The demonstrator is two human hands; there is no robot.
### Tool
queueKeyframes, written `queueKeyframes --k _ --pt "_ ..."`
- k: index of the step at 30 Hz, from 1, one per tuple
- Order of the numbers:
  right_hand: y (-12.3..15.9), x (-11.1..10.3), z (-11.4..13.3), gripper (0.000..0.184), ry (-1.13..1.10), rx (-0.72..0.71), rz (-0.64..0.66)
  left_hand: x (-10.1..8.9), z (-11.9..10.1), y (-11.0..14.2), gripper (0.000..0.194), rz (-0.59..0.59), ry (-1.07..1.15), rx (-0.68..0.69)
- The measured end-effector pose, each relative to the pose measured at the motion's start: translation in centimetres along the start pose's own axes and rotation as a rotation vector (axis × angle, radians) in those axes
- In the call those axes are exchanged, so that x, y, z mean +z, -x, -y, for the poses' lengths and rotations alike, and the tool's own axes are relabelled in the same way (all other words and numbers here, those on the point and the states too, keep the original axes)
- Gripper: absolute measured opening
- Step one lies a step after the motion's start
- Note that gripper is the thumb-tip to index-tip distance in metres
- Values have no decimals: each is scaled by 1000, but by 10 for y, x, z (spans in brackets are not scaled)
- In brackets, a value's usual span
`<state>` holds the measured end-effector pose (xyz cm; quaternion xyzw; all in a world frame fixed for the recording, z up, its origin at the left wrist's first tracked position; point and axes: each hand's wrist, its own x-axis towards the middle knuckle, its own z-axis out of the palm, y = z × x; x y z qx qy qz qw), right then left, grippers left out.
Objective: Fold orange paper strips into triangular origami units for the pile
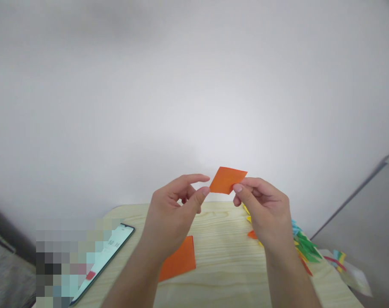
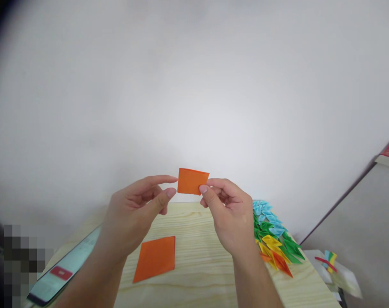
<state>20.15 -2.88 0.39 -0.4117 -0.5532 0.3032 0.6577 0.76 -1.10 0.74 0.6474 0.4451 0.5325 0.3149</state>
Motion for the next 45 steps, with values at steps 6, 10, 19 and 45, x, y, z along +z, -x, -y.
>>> queueKeyframes --k 6,10,19,45 --pt "5 2 4 11 30 14 51 -5 -7 -1 13 -21 82 38" --pt "4 2 4 11 70 22 59 -3 -7 0 12 -39 80 47" --pt "7 6 6 12 135 -44 56 0 -10 1 10 10 254 12" --pt "6 7 15 5 -68 -21 169 3 -8 5 11 33 229 78"
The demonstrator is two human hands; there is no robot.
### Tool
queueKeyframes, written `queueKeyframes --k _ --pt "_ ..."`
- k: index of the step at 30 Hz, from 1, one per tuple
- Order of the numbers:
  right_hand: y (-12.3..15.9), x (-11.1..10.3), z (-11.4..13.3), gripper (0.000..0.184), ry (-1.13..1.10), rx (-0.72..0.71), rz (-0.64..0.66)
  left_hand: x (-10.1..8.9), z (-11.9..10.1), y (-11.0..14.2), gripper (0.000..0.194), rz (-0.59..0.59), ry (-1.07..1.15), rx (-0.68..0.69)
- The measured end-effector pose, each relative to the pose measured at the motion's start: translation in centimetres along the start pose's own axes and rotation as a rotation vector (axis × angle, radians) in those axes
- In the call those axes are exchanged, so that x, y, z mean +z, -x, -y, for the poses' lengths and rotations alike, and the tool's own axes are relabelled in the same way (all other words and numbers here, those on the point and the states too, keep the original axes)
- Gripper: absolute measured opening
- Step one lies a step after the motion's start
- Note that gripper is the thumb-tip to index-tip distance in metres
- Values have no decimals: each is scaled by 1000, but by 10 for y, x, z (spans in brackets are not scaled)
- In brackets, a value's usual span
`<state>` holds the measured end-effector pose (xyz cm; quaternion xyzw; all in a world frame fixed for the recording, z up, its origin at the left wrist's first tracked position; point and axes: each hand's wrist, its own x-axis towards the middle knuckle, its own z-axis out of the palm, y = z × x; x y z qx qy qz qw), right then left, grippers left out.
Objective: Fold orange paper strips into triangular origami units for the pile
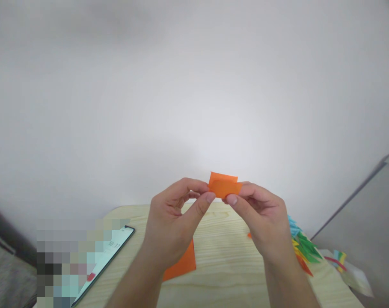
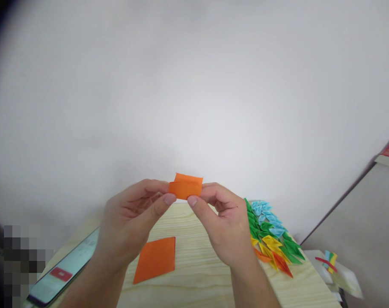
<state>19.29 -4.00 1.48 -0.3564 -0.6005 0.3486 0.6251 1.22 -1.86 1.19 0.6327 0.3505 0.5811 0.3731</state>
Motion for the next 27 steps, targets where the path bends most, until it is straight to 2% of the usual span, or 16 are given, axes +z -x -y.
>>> queueKeyframes --k 7,12,14,18,21,27 --pt "2 2 -4 13 -30 57 -60 3 0 1 19 -53 34 25" --pt "2 0 -2 41 -94 86 -34 2 4 3 20 -28 -32 107" --pt "1 -2 -1 44 -73 110 8 1 4 4 18 -3 -98 146" --pt "1 -5 0 24 -19 125 59 -1 1 6 14 91 -190 191" --pt "1 -5 0 9 -2 113 34 -1 0 7 14 111 -212 198" --pt "2 -3 0 5 -34 97 20 -2 3 6 10 73 -189 154"
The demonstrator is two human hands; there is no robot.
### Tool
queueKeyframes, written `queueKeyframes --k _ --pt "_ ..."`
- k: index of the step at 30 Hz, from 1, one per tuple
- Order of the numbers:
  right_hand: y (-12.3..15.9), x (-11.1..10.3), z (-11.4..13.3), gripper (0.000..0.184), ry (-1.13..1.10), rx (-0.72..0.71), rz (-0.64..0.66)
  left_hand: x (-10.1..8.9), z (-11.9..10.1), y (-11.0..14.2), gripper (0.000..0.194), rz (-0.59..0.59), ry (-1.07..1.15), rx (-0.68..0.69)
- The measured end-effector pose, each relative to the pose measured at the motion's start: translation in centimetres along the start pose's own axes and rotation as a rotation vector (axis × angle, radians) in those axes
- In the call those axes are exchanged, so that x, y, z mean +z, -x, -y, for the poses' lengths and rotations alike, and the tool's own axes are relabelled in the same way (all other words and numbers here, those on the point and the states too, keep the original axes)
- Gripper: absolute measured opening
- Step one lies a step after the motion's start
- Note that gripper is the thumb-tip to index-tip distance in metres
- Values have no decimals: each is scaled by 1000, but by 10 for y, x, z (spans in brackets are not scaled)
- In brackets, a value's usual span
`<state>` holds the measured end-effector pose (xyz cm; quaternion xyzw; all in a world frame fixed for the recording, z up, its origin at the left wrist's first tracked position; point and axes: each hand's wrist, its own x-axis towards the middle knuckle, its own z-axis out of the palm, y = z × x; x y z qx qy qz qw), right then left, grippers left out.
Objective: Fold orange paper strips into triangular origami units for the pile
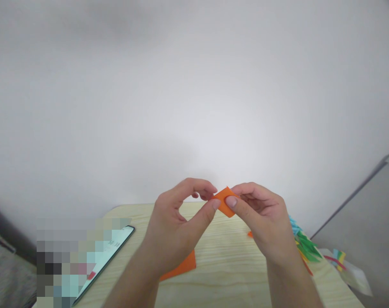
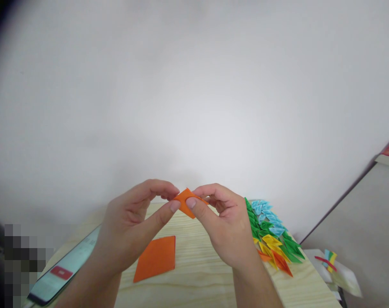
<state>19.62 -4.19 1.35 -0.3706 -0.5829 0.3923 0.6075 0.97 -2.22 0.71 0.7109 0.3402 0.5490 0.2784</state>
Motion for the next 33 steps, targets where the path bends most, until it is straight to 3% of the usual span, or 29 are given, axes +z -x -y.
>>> queueKeyframes --k 6,17,25,33 --pt "1 0 -1 6 -33 -13 7 -3 -3 -4 5 33 -5 -8" --pt "-1 -2 3 2 55 -52 21 -4 -13 -2 9 56 -177 148" --pt "0 2 1 3 -30 -42 -40 -3 -6 -1 10 35 -35 138" --pt "2 2 4 3 -39 -51 -19 -3 -2 0 10 1 7 133"
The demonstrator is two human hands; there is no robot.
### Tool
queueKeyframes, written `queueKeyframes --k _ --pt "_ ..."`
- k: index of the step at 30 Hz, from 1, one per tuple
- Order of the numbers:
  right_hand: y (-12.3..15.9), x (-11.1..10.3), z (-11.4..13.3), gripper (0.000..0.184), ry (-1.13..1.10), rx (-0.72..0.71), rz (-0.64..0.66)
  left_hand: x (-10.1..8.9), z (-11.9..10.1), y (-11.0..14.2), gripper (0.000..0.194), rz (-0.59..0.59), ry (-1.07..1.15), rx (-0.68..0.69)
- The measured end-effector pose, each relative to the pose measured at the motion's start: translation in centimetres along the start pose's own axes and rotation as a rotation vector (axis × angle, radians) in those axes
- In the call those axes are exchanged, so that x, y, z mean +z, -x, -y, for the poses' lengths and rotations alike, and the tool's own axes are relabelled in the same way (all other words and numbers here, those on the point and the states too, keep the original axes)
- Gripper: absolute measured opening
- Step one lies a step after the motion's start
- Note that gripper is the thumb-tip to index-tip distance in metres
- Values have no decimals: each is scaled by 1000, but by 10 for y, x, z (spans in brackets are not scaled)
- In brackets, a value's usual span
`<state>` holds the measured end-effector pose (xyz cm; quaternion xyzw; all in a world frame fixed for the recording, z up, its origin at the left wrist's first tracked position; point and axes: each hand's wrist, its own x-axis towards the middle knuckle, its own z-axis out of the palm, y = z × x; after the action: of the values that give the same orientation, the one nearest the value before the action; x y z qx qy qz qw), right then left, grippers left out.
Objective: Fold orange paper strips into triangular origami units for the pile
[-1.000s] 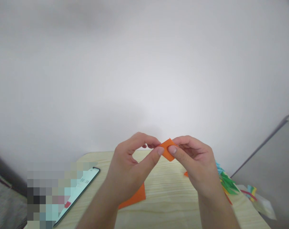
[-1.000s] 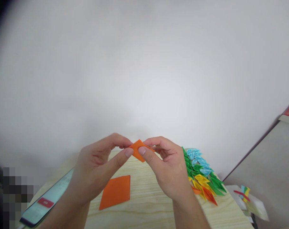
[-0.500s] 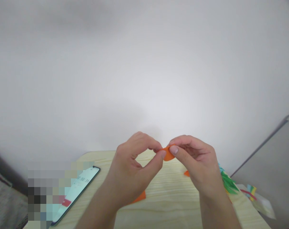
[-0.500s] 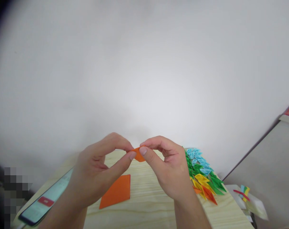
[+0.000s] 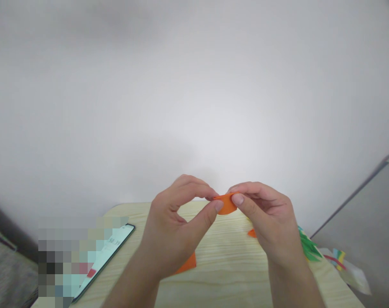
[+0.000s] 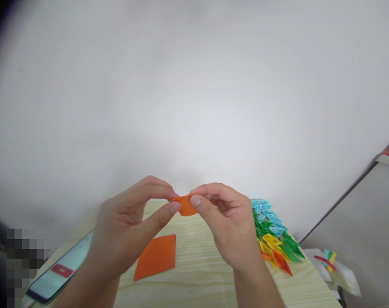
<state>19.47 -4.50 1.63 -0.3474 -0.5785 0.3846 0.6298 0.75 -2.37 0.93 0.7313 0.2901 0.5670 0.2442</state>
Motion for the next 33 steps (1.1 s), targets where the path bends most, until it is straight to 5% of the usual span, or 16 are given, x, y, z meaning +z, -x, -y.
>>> queueKeyframes --k 25,33 --pt "-1 -1 2 3 48 40 24 -3 -2 0 13 -1 73 -16" --pt "0 -7 -8 8 175 33 119 -6 -3 -1 18 69 36 -79"
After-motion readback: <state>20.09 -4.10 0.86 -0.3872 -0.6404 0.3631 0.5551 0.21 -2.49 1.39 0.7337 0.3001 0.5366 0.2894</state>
